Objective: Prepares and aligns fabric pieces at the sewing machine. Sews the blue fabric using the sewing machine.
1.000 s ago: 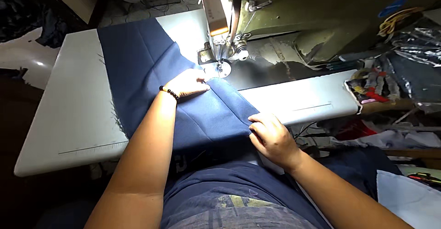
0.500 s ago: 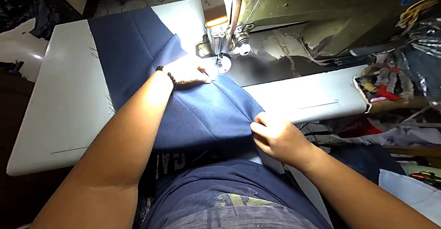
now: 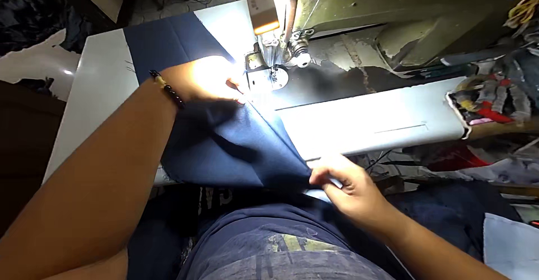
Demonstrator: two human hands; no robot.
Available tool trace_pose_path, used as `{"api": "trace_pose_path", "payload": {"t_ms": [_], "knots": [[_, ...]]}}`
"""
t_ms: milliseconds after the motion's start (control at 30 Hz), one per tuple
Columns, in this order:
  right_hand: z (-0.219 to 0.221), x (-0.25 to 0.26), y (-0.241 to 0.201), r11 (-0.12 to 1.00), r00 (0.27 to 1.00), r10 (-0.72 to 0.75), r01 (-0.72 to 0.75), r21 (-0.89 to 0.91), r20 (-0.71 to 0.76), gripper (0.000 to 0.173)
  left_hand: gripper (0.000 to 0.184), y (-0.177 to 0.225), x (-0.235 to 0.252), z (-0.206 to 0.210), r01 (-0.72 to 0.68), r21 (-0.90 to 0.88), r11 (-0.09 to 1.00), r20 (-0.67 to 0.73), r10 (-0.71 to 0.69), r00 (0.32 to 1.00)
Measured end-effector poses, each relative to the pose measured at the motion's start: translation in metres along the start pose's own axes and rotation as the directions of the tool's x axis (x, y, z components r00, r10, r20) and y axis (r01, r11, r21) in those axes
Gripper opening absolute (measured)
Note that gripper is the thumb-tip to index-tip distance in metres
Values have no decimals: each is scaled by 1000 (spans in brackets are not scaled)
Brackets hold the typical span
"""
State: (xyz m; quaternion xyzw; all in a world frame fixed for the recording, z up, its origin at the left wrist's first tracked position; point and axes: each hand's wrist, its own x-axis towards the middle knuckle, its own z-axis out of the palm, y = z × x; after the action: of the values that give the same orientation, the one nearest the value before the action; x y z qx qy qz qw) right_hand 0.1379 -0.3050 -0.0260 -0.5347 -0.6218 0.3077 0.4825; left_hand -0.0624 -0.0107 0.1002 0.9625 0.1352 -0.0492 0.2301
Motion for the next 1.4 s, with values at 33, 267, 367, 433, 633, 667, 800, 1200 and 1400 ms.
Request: {"api": "trace_pose_path", "payload": {"t_ms": [33,267,367,433,633,667,800,1200,1400], "knots": [[6,-3,-1,945,992,107,-124,304,72,16,17,5,0,-4,35,-12,999,39,-34,999],[33,-10,9,271,781,392,-603,751,486,26,21,6,39,14,276,57,959,233,-282,931],[35,-5,15,320,755,488,-621,716,437,25,19,19,65,26,354,290,889,243,-426,871],[37,-4,20,426,775,516,-601,676,364,23,20,21,76,35,359,380,852,213,-458,863],[38,-4,27,598,822,520,-545,588,232,14,32,19,48,73,338,258,905,-262,-272,926],[37,-4,27,590,820,525,-545,596,229,14,27,20,39,84,323,241,915,-377,-218,900],[33,-4,24,570,785,567,-592,570,248,15,18,21,12,132,239,350,906,-589,15,808],[30,-4,22,763,880,446,-469,444,162,13,52,19,-8,155,176,162,971,-403,-98,910],[12,18,7,997,998,67,-66,-26,15,17,52,11,21,132,259,122,958,-317,-210,925]]}}
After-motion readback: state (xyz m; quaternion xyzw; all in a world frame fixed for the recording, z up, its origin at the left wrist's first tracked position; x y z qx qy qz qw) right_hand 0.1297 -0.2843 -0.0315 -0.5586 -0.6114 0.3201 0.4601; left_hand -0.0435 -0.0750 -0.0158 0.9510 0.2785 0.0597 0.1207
